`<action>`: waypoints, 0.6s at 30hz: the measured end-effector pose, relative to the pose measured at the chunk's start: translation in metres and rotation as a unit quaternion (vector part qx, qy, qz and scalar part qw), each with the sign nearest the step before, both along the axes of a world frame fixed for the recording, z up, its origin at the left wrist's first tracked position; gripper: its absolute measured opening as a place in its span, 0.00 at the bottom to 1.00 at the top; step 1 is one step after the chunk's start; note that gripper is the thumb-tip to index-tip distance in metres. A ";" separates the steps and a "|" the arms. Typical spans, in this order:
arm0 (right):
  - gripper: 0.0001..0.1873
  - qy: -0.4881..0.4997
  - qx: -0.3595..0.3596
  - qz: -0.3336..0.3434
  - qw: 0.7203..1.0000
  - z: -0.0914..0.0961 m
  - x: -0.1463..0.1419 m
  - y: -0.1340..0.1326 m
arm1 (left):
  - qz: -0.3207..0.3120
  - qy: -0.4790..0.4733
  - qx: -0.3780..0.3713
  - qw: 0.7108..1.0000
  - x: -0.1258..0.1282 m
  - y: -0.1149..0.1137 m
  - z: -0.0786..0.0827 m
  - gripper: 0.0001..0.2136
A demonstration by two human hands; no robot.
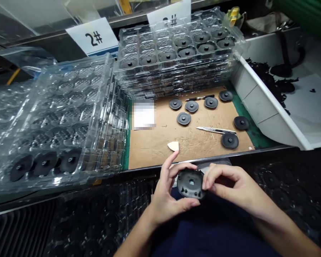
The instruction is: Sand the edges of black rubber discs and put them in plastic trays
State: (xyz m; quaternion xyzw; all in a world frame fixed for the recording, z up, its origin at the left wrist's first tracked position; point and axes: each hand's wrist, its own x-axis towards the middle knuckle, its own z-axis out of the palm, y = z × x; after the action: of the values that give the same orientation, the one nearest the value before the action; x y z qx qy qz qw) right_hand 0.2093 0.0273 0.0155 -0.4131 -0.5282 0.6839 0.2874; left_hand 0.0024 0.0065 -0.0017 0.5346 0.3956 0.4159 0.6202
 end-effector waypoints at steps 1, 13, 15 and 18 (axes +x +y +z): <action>0.04 -0.009 0.009 -0.014 1.000 -0.002 0.005 -0.004 | 0.002 0.007 0.003 1.000 0.002 0.000 0.000 0.43; 0.09 -0.235 0.255 -0.127 0.929 -0.014 0.055 -0.035 | -0.167 0.116 -0.136 0.970 0.064 0.000 -0.014 0.30; 0.11 -0.316 0.196 -0.165 0.913 -0.029 0.090 -0.045 | -0.250 0.160 -0.134 0.945 0.078 -0.004 -0.023 0.29; 0.13 -0.426 0.108 -0.259 0.860 -0.059 0.169 -0.088 | -0.295 0.252 -0.079 0.918 0.091 -0.006 -0.031 0.25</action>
State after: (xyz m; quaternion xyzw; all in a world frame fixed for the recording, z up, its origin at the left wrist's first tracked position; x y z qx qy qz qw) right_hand 0.3785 -0.0603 -0.0431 -0.7525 -0.5435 0.2809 0.2440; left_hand 0.0935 0.0006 -0.0327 0.6638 0.3948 0.0334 0.6344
